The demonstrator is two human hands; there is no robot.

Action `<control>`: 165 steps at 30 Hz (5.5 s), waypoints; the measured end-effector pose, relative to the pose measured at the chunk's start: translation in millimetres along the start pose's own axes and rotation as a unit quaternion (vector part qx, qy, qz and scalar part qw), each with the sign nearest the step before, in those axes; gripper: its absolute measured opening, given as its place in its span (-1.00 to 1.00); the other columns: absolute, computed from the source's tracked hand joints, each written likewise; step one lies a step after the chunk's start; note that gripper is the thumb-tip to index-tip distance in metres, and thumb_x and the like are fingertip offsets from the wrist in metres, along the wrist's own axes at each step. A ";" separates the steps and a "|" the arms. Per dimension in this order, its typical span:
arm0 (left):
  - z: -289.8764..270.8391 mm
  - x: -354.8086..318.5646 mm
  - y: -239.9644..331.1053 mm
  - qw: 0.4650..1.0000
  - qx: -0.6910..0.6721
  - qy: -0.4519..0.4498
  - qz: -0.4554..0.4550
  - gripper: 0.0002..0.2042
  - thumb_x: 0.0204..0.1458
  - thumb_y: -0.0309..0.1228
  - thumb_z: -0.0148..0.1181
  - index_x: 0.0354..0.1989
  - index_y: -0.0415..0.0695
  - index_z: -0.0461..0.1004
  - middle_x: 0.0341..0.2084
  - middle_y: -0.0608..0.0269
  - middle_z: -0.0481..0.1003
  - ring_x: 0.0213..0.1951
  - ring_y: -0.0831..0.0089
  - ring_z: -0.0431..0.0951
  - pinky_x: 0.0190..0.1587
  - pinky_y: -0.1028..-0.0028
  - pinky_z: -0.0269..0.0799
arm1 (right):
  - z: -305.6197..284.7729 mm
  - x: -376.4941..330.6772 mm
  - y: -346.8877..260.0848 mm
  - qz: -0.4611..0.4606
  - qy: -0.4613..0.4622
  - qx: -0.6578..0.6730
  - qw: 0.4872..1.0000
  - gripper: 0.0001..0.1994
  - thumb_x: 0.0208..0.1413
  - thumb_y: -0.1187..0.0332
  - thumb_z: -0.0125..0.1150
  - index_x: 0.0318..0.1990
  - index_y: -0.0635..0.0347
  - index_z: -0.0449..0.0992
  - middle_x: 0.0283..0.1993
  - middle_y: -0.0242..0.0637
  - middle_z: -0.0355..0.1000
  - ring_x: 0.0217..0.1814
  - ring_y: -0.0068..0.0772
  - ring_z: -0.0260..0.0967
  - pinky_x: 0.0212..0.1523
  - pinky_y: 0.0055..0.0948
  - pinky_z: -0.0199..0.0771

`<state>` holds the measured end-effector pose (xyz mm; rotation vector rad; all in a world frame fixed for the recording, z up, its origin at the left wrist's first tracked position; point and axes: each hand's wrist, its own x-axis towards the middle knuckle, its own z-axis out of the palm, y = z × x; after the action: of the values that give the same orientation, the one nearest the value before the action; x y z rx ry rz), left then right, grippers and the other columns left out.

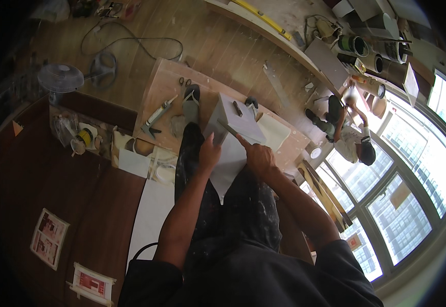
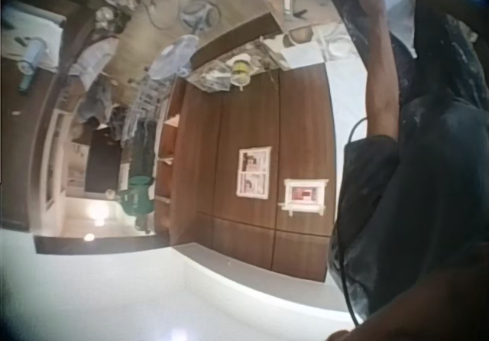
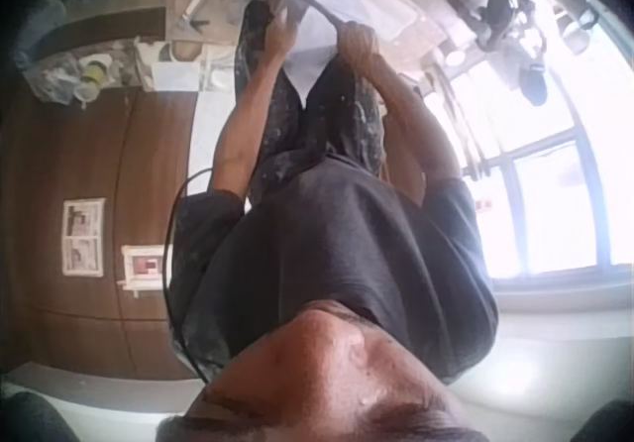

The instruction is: The person assembles a white drawer unit by hand, using a utility knife to trim edges and a small roller to smooth surfaces. They handle the drawer box, align edges, and apply finishing touches while another person works nearby.

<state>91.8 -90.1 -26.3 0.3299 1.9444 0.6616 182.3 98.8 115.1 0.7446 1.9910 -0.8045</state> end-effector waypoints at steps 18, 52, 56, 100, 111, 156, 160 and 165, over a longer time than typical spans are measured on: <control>49.4 -28.1 87.9 0.807 -0.531 -0.044 -0.255 -0.61 0.35 -0.06 -0.07 -0.08 -0.19 0.42 -0.23 0.10 0.59 -0.17 0.30 0.60 -0.10 0.30 0.48 | 17.5 -1.0 8.4 -0.034 0.032 0.002 0.999 -0.31 0.11 0.48 0.02 0.44 -0.20 0.14 -0.34 0.02 0.56 -0.32 0.04 0.58 -0.23 -0.05 0.59; 71.1 23.9 95.3 0.824 -0.541 -0.017 -0.168 -0.73 0.33 -0.25 0.01 -0.04 -0.22 0.40 -0.27 0.08 0.56 -0.28 0.31 0.60 -0.19 0.35 0.52 | 8.7 38.1 23.9 0.048 0.139 0.120 0.982 -0.42 0.20 0.39 0.01 0.41 -0.17 0.19 -0.34 0.11 0.55 -0.29 0.15 0.56 -0.22 0.07 0.54; 64.5 25.1 78.6 0.980 -0.063 0.187 0.029 -0.64 0.13 -0.51 0.04 0.11 -0.36 0.33 0.01 -0.23 0.46 0.05 -0.09 0.46 0.15 0.14 0.35 | 1.3 37.3 44.7 0.092 0.241 0.239 0.936 -0.42 0.22 0.37 0.04 0.42 -0.12 0.19 -0.40 0.18 0.52 -0.30 0.25 0.53 -0.20 0.12 0.50; 93.8 60.7 119.8 0.891 0.328 -0.274 0.156 -0.64 0.18 -0.29 0.21 0.10 -0.19 0.55 0.18 0.11 0.48 0.22 0.30 0.45 0.28 0.41 0.27 | 142.5 -32.3 8.4 0.202 0.277 0.762 0.550 -0.42 0.38 0.29 -0.09 0.51 -0.27 -0.02 -0.50 -0.24 0.33 -0.61 -0.44 0.31 -0.56 -0.31 0.44; 99.6 68.7 121.0 0.905 0.292 -0.298 0.081 -0.63 0.17 -0.29 0.21 0.10 -0.19 0.55 0.18 0.16 0.49 0.23 0.32 0.44 0.27 0.40 0.28 | 138.0 -12.6 24.5 0.263 0.296 0.772 0.497 -0.43 0.32 0.37 -0.09 0.47 -0.02 0.03 -0.12 0.32 0.46 -0.12 0.39 0.42 -0.05 0.07 0.40; 87.8 72.5 115.7 0.922 0.225 -0.314 0.038 -0.60 0.21 -0.36 0.19 0.17 -0.31 0.47 0.24 0.10 0.41 0.22 0.41 0.41 0.29 0.44 0.24 | 132.8 3.2 36.8 0.258 0.293 0.711 0.585 -0.44 0.28 0.36 -0.03 0.44 -0.03 0.11 -0.13 0.29 0.47 -0.12 0.37 0.43 -0.06 0.18 0.35; 91.6 70.5 118.6 0.914 0.240 -0.322 0.062 -0.60 0.21 -0.35 0.19 0.16 -0.31 0.47 0.24 0.10 0.41 0.22 0.39 0.41 0.29 0.43 0.24 | 131.3 5.1 29.9 0.250 0.281 0.713 0.591 -0.44 0.28 0.36 -0.02 0.44 -0.02 0.11 -0.16 0.29 0.47 -0.13 0.38 0.43 -0.06 0.17 0.36; 93.3 69.2 119.8 0.914 0.243 -0.319 0.061 -0.60 0.21 -0.33 0.20 0.15 -0.32 0.48 0.24 0.09 0.41 0.22 0.39 0.41 0.28 0.43 0.25 | 144.1 15.5 34.2 0.274 0.292 0.727 0.558 -0.43 0.29 0.36 -0.02 0.45 -0.05 0.10 -0.12 0.28 0.48 -0.12 0.39 0.42 -0.07 0.14 0.37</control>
<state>136.9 70.0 -39.5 0.8676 1.4291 0.0950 269.3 13.5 29.4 2.6795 0.8592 -1.8970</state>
